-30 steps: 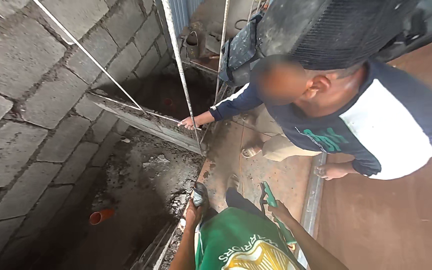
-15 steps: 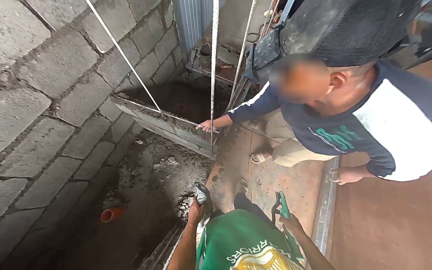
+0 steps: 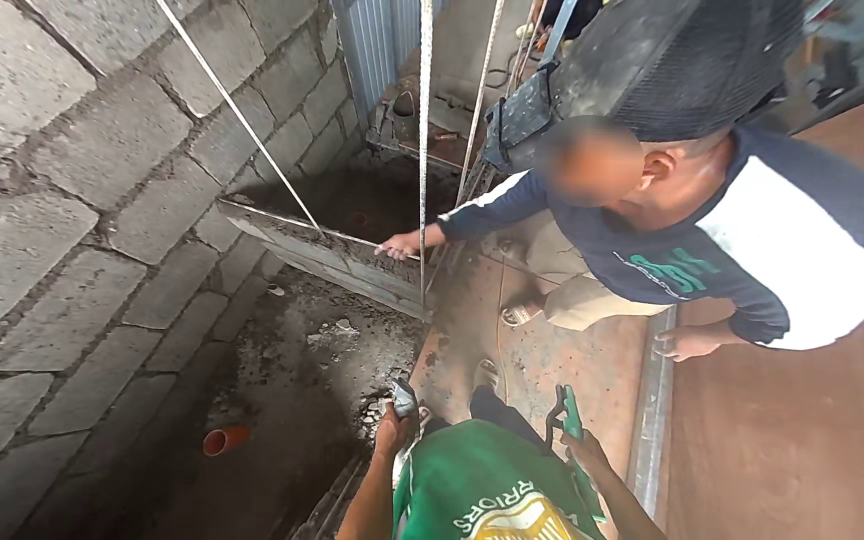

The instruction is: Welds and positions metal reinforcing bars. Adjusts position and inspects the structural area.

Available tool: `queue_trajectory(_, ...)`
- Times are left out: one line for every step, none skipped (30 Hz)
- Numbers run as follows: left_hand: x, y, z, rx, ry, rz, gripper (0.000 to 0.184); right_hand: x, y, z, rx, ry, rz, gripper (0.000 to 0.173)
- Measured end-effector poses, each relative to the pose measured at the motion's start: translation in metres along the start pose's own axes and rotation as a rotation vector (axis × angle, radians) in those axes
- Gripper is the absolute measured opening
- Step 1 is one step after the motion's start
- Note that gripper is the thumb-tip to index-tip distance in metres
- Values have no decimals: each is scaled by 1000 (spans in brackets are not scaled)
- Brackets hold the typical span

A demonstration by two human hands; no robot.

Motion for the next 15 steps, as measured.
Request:
queue_trajectory(0, 1, -1, 6, -1, 6, 68, 1, 0, 1, 6, 0, -1, 45)
queue_trajectory(0, 4, -2, 9, -2, 8, 68, 1, 0, 2, 11, 0, -1, 46)
queue_trajectory(0, 7, -2, 8, -5, 7, 68, 1, -1, 3, 12, -3, -4, 46)
queue_trajectory(1, 10, -2, 3, -6, 2, 69, 2, -3, 4, 12, -8, -9, 45)
queue_trajectory(0, 12, -2, -5, -6, -1, 69, 2, -4, 4, 13, -10, -14, 45)
queue_trajectory(-1, 14, -1, -15, -2, -6, 69, 3, -6, 3, 13, -10, -23, 46)
queue_trajectory(-2, 16, 1, -22, 1, -12, 68, 3, -7, 4, 11, -9, -33, 47)
queue_trajectory(-2, 18, 1, -26, 3, -16, 67, 4, -8, 4, 8, -9, -35, 47)
queue_trajectory(-2, 21, 2, -26, 2, -17, 67, 5, -9, 6, 8, -11, -33, 47)
queue_trajectory(-1, 24, 1, -27, 1, -17, 67, 5, -10, 7, 10, -14, -33, 47)
queue_trajectory(-1, 26, 0, -28, 0, -19, 68, 5, -10, 8, 11, -18, -38, 48)
queue_trajectory(-1, 28, 0, -27, -1, -20, 68, 6, -12, 9, 11, -24, -40, 48)
queue_trajectory(-1, 29, 0, -23, -1, -19, 68, 6, -12, 9, 8, -25, -40, 48)
queue_trajectory(-2, 31, 0, -21, -3, -20, 68, 7, -13, 10, 7, -22, -38, 48)
queue_trajectory(-2, 33, 1, -21, -3, -20, 68, 8, -13, 12, 6, -20, -40, 49)
Point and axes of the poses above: each hand's wrist, its own z-axis towards the middle knuckle, its own x-axis out of the back of the hand, y = z × x, the point moved 9 cm from there along z, towards the middle knuckle, and after that the axes turned 4 degrees about -y, right-handed, at the moved point
